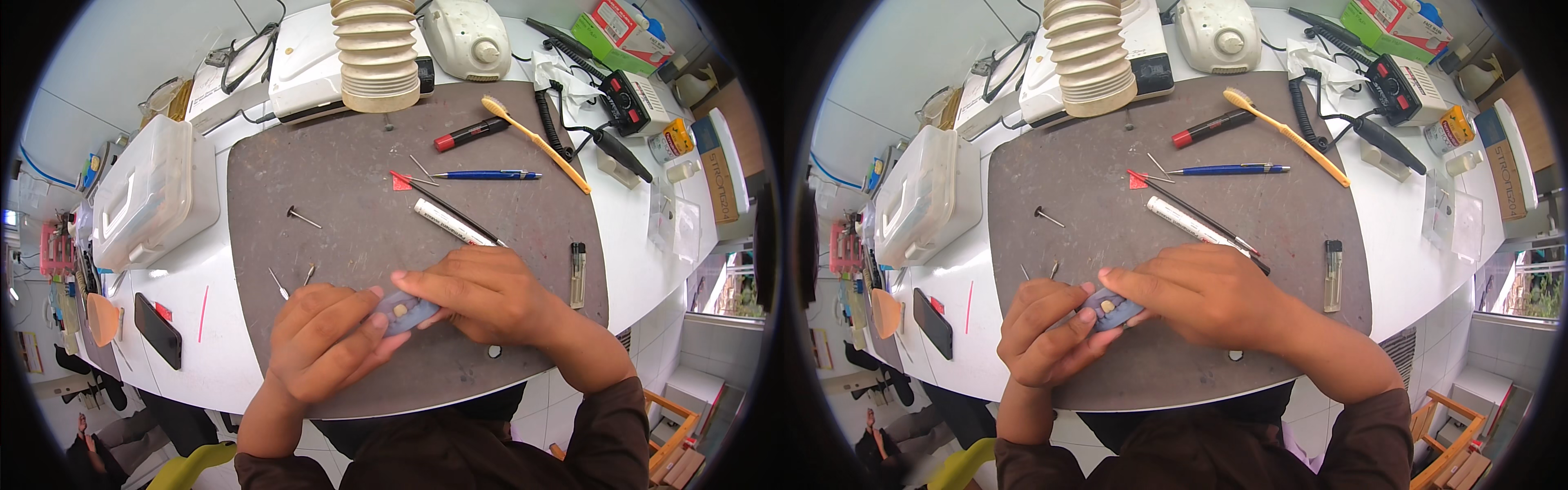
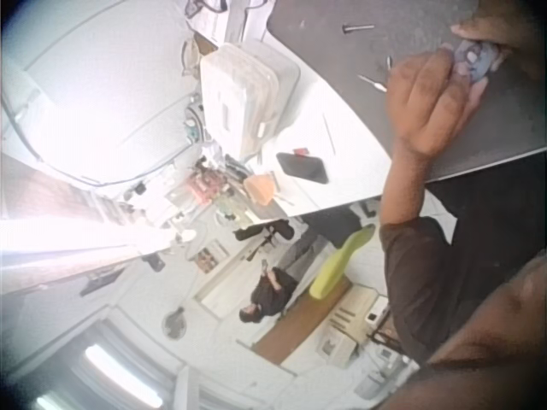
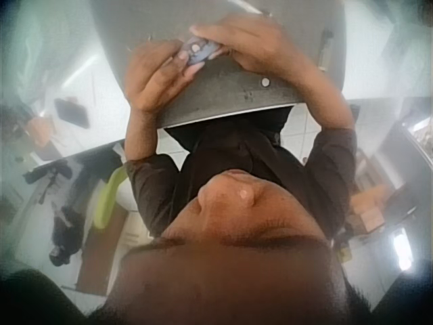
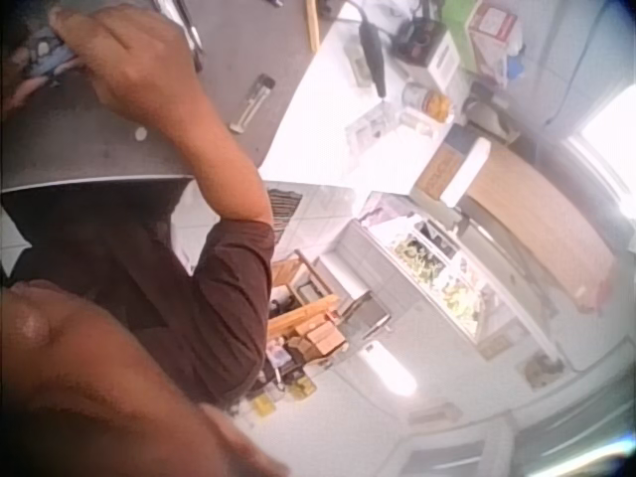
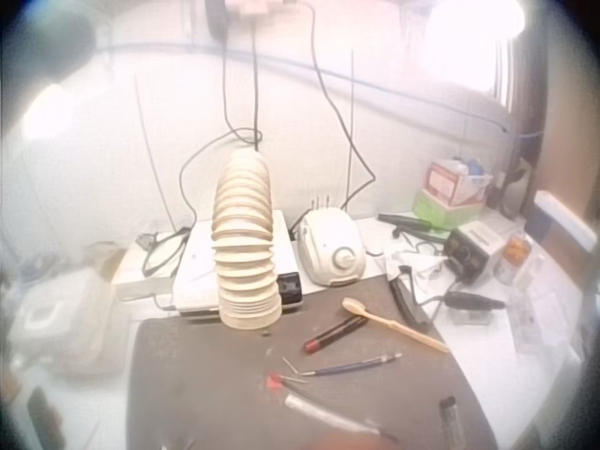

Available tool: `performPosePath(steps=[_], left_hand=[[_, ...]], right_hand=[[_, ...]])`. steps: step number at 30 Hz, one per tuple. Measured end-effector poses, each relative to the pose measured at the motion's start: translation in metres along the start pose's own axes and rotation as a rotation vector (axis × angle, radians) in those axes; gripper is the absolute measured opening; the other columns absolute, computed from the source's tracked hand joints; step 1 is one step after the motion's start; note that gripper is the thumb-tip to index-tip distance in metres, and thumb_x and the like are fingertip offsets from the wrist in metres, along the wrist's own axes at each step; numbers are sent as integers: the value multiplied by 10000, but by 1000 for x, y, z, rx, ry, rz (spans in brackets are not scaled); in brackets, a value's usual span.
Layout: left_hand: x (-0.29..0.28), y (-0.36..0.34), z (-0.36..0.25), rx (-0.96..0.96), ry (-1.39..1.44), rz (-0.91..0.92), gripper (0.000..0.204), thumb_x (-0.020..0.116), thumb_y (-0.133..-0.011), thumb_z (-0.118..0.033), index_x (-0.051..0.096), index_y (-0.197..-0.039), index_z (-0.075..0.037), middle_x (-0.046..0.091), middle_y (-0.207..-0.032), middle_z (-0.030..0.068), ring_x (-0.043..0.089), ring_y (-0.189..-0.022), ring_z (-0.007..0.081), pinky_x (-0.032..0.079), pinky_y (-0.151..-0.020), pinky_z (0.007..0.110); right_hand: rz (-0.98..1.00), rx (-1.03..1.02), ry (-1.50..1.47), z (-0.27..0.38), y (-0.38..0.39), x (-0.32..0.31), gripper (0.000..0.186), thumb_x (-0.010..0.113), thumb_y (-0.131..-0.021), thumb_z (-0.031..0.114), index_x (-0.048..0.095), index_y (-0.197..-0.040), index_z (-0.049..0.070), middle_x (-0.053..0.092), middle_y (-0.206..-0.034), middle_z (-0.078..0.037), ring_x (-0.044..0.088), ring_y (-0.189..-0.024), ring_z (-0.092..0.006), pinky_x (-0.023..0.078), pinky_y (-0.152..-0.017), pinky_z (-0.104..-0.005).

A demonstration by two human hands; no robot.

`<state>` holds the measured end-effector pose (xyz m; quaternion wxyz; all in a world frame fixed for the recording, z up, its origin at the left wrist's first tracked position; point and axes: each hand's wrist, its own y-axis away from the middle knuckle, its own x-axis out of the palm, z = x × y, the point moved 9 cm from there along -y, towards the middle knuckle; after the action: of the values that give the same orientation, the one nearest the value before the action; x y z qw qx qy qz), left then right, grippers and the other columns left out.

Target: The person shapes a small piece of blue clay by hand, repeatedly pressing and rolling it to form a small, rounded object. The person works at a cluttered desk with various tools and materials visible.

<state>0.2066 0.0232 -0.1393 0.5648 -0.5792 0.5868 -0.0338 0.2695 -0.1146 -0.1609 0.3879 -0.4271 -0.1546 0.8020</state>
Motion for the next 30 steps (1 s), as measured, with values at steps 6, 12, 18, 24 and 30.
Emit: performPosePath(steps=[6, 12, 18, 24, 30], left_hand=[[0, 1, 6, -38, 66, 9, 397, 919, -665, -83, 671, -971, -28, 721, -1005, 155, 693, -819, 269, 556, -652, 350], [0, 1, 5, -26, 65, -3, 386, 914, -663, -68, 669, -959, -29, 728, -1021, 159, 690, -816, 271, 555, -648, 350], [2, 0, -1, 29, -57, 24, 387, 920, -701, -80, 657, -982, -43, 731, -984, 166, 701, -798, 290, 559, -650, 346], [6, 3, 11, -36, -7, -11, 487, 903, -651, -33, 639, -1059, -60, 734, -996, 126, 685, -811, 261, 542, -638, 339], [8, 0, 9, 14, -59, 42, 416, 902, -655, -56, 684, -1010, -54, 734, -995, 124, 687, -802, 261, 543, -641, 335]], right_hand=[[-16, -3, -9, 2, -1, -2, 512, 827, -736, 127, 693, -1218, 12, 705, -826, -100, 680, -681, -244, 508, -597, -349], [-22, 9, -5, 3, -1, -3, 475, 807, -733, 77, 694, -1191, 21, 707, -830, -93, 682, -686, -241, 507, -600, -346], [1, 36, 46, -5, 0, -1, 486, 787, -702, 11, 694, -1176, 66, 727, -896, -93, 701, -748, -257, 537, -650, -361], [42, 106, 67, -13, 2, 5, 492, 795, -698, 14, 695, -1176, 77, 738, -962, -85, 717, -818, -274, 566, -715, -381], [-14, 69, 129, -12, 2, 4, 379, 775, -772, 156, 693, -1139, 104, 710, -890, -46, 705, -789, -232, 548, -674, -358]])
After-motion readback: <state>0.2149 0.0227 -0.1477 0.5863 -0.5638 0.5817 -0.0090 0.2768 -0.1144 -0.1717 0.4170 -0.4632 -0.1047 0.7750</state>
